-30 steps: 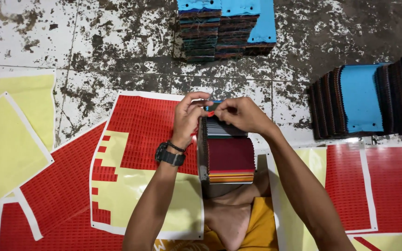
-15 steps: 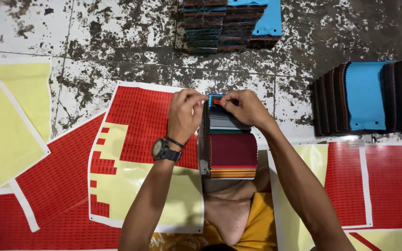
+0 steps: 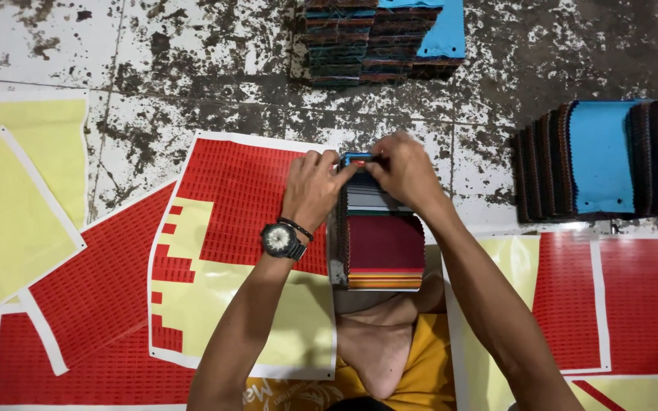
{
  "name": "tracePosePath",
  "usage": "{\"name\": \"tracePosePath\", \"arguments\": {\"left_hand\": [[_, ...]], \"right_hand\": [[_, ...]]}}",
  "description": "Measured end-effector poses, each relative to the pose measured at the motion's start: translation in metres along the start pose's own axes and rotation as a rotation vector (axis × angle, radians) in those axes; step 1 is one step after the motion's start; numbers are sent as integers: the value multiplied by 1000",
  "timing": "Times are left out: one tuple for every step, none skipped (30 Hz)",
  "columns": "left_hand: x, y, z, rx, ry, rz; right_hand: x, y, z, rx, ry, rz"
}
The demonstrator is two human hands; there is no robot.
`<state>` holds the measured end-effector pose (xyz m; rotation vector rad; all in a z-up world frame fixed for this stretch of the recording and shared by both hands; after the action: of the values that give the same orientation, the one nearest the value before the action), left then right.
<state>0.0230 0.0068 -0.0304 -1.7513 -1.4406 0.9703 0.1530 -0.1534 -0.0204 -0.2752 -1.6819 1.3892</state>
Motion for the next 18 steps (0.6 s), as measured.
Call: {"name": "tracePosePath", "arguments": {"left_hand": [[-1, -5, -1, 0, -2, -3], [-1, -10, -2, 12, -24, 31], [-3, -15, -5, 24, -41, 68], [-2, -12, -2, 24, -38, 69], [0, -9, -1, 2, -81, 168], [2, -6, 1, -19, -124, 267], [4, -1, 2, -22, -120, 266], [9, 4, 5, -68, -231, 432], [13, 10, 10, -110, -347, 599], [12, 7, 8, -109, -347, 599], [13, 4, 8, -140, -427, 667], [15, 1, 8, -171, -507, 734], [15, 0, 5, -171, -505, 732], [17, 0, 3, -173, -575, 803], [17, 0, 2, -172, -647, 874], [13, -7, -4, -170, -646, 874], [10, -12, -10, -158, -684, 951], [7, -16, -15, -144, -722, 1028]], "right_hand": [[-1, -4, 1, 1, -3, -1], [0, -8, 1, -1, -57, 77], [-1, -14, 3, -7, -106, 155], [-2, -12, 3, -10, -104, 154], [0, -15, 4, -107, -235, 159], [2, -18, 5, -206, -366, 164], [0, -16, 7, -211, -366, 166], [1, -14, 9, -279, -424, 209], [1, -12, 14, -343, -481, 250], [0, -12, 14, -343, -480, 249], [1, -12, 15, -386, -508, 260], [3, -12, 16, -430, -537, 271], [1, -11, 17, -432, -537, 270], [0, -11, 18, -430, -534, 240], [-2, -10, 20, -425, -529, 210], [17, -31, 27, -425, -528, 209], [33, -48, 31, -220, -443, -30], [49, -64, 37, -15, -352, -266]]}}
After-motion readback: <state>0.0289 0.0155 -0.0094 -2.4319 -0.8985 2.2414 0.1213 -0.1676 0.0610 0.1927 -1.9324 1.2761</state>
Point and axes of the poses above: each hand's wrist, its own z-axis away from the middle knuckle, its own y-axis out of the palm, x = y × z, the point moved 3 cm from there along -z, towards the middle knuckle
